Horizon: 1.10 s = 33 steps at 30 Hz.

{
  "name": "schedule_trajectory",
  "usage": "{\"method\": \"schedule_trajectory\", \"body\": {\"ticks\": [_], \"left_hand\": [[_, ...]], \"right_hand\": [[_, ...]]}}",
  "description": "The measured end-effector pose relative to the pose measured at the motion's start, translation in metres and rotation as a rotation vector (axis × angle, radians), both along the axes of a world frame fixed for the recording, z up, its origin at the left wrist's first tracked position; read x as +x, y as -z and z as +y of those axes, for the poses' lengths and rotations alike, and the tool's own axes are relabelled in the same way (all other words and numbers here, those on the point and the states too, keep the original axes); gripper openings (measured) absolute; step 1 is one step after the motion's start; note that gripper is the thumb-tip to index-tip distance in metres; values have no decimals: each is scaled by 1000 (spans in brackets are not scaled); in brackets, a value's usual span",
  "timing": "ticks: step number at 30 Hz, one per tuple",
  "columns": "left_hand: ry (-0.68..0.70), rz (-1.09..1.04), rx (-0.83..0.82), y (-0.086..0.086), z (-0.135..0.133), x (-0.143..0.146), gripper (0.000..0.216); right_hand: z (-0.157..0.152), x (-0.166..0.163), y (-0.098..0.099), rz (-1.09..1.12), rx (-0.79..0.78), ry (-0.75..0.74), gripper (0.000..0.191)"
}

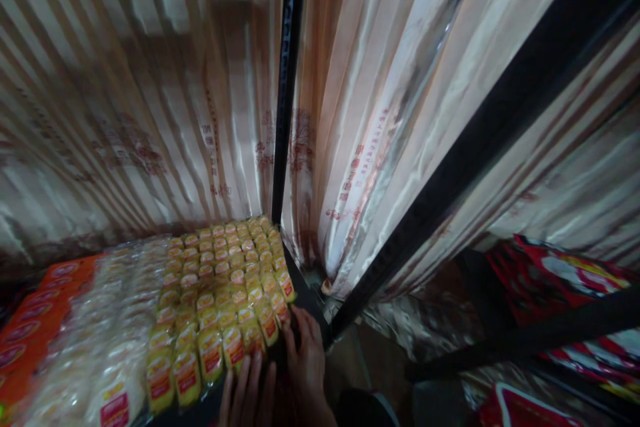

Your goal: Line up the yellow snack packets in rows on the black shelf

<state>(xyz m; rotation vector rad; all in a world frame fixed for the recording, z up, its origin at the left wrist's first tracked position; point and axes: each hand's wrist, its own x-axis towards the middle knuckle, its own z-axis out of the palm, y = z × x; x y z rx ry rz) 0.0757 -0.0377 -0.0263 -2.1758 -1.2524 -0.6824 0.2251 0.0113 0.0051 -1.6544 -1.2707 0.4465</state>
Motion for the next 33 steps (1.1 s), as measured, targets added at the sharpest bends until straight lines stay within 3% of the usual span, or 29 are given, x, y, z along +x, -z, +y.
{"method": "schedule_trajectory", "body": {"ticks": [3, 7, 14, 20, 27, 33], "left_hand": [[26, 2, -28, -12, 10, -6, 59], [28, -18, -75, -26, 22, -10, 53], [34, -92, -50, -37, 26, -6, 42], [59, -23, -102, -47, 33, -2, 46], [82, 33, -86, -47, 34, 3, 47], [110, 42, -72, -43, 41, 9, 47]], "right_hand": [[-7, -1, 5, -75, 28, -13, 35], [5, -1, -3, -64, 105, -42, 30], [20, -12, -7, 123, 79, -54, 20], [15, -7, -13, 10, 120, -72, 13], [37, 4, -22, 71, 103, 7, 42], [79, -1, -21, 165, 9, -87, 67]]}}
